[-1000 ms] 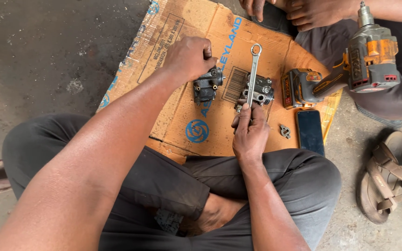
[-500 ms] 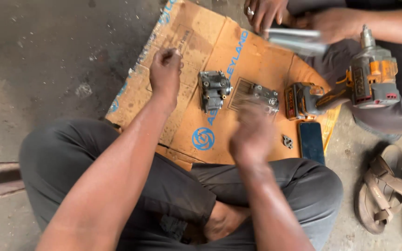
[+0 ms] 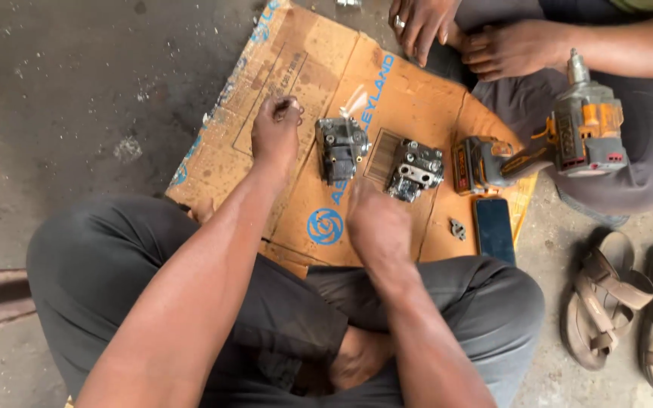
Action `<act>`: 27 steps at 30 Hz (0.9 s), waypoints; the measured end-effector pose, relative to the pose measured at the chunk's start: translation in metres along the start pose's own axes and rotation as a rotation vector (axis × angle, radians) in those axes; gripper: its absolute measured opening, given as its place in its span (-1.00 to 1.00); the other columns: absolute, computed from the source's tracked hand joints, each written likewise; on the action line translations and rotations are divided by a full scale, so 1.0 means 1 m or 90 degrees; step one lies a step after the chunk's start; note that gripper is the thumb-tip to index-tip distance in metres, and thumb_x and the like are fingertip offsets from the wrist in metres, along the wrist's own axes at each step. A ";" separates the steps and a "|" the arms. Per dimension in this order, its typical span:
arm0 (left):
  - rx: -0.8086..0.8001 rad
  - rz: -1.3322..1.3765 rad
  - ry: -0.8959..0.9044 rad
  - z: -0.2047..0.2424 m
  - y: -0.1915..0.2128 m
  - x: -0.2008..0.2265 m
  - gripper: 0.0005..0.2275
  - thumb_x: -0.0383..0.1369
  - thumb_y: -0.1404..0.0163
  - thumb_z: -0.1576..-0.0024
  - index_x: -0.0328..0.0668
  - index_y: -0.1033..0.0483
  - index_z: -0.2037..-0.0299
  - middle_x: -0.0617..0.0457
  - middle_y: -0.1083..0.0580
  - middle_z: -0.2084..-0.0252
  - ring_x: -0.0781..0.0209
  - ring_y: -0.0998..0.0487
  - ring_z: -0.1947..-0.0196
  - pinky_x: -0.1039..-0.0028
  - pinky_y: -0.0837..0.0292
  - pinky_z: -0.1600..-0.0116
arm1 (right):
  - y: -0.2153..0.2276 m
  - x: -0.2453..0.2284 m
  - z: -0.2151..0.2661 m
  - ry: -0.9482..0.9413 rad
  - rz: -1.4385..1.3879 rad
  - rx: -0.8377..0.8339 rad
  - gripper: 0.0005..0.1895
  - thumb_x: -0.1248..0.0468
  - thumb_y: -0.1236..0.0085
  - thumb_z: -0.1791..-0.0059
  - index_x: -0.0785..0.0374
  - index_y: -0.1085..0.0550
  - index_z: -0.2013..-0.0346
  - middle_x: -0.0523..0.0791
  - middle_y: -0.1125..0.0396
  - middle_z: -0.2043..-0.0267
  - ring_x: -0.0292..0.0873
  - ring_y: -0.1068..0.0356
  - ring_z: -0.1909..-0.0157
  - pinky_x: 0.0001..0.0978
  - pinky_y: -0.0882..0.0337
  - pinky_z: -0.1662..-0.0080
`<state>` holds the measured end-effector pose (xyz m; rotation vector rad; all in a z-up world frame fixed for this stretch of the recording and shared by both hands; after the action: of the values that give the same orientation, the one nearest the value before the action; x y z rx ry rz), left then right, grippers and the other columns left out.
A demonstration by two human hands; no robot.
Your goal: Disassembling and inspecting internal components of a mechanical assembly, likely a carburetor or fuel pump, using hand tools and an impact driver.
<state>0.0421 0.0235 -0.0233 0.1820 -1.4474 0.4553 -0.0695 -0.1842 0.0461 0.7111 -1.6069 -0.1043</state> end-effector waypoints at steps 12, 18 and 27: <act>-0.026 -0.138 0.032 -0.002 -0.004 -0.003 -0.82 -0.39 0.03 -0.23 -0.14 -0.52 -0.01 0.10 -0.58 0.09 0.29 -0.60 0.05 0.46 -0.47 -0.08 | 0.042 0.044 -0.001 -0.250 -1.038 0.251 -0.72 0.22 0.26 -0.25 0.22 -0.39 0.21 0.10 -0.49 0.19 0.19 -0.51 0.24 0.03 -0.49 0.20; -0.114 -0.310 -0.051 0.020 0.003 0.005 -0.82 -0.38 -0.05 -0.23 -0.07 -0.61 -0.01 0.10 -0.59 -0.03 0.22 -0.61 0.02 0.44 -0.46 -0.11 | 0.041 0.023 0.017 -0.168 -0.924 -0.175 -0.73 0.13 0.12 -0.16 0.25 -0.45 0.19 0.13 -0.43 0.42 0.27 -0.45 0.39 0.20 -0.38 0.28; -0.219 -0.337 -0.127 0.013 -0.019 0.036 -0.81 -0.36 -0.04 -0.24 -0.01 -0.60 -0.03 0.09 -0.63 0.00 0.24 -0.64 0.05 0.44 -0.49 -0.09 | -0.021 0.033 0.037 -0.304 -1.072 -0.208 -0.71 0.14 0.13 -0.16 0.24 -0.50 0.15 -0.02 -0.42 0.51 0.05 -0.47 0.43 -0.03 -0.40 0.32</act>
<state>0.0400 0.0085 0.0160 0.3283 -1.5766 -0.2499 -0.0958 -0.2297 0.0582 1.6551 -0.9186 -1.7897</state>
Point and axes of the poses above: each hand's wrist, its own z-axis away from the middle knuckle, its own y-axis out of the back of the hand, x = y × z, the point moved 5 cm from there along -z, towards the middle knuckle
